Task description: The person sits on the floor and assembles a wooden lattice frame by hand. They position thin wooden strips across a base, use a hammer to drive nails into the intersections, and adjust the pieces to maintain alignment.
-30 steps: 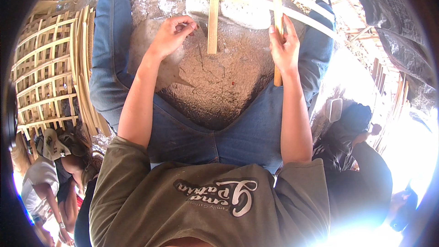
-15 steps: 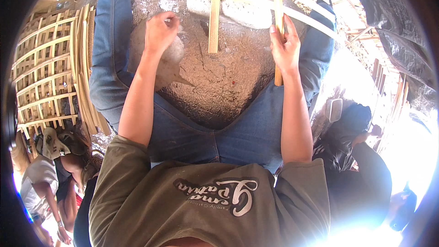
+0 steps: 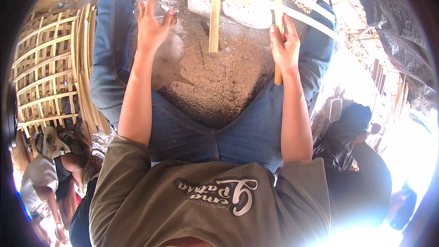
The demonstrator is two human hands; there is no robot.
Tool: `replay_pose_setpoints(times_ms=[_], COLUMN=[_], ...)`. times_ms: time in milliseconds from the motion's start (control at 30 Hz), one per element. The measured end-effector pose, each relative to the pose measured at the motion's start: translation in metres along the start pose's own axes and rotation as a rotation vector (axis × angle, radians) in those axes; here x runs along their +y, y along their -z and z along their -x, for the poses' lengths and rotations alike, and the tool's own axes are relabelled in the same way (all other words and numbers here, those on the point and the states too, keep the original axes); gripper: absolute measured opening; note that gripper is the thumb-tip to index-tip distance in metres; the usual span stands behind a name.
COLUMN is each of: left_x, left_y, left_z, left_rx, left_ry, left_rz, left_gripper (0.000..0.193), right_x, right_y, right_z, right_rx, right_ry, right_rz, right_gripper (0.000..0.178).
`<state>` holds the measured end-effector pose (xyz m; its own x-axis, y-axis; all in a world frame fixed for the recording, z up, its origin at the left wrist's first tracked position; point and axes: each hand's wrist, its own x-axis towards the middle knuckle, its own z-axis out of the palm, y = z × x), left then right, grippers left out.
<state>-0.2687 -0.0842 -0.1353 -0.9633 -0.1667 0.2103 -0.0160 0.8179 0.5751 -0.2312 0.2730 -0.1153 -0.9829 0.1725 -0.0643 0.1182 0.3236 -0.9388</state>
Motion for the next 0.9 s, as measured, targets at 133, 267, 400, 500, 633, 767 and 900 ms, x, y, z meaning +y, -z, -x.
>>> replay_pose_setpoints(times_ms=[133, 267, 400, 500, 633, 767, 900], left_x=[-0.003, -0.009, -0.003, -0.012, -0.047, -0.068, -0.077], left_y=[0.012, 0.006, 0.023, 0.063, 0.125, 0.133, 0.115], left_z=[-0.006, -0.002, -0.007, -0.014, -0.010, 0.007, 0.001], left_rx=[0.007, -0.009, 0.052, 0.257, 0.276, -0.238, -0.144], left_ry=[0.026, 0.077, -0.051, -0.193, 0.412, 0.888, 0.841], left_rz=[0.089, 0.110, 0.049, -0.211, -0.682, -0.479, -0.675], left_gripper=[0.050, 0.038, 0.039, 0.047, 0.076, 0.090, 0.092], right_x=[0.001, -0.003, 0.001, 0.000, -0.004, 0.004, -0.009], right_y=[0.002, 0.001, 0.003, 0.006, 0.009, 0.011, 0.012], right_z=[-0.001, 0.001, -0.001, 0.000, 0.003, 0.010, 0.015], right_rx=[0.005, 0.004, 0.008, 0.014, 0.035, 0.075, 0.094], right_ry=[0.017, 0.035, 0.055, 0.049, 0.055, 0.197, 0.335], right_rz=[-0.011, -0.040, -0.076, -0.100, -0.100, -0.061, 0.027], right_gripper=[0.060, 0.058, 0.057, 0.057, 0.057, 0.058, 0.059])
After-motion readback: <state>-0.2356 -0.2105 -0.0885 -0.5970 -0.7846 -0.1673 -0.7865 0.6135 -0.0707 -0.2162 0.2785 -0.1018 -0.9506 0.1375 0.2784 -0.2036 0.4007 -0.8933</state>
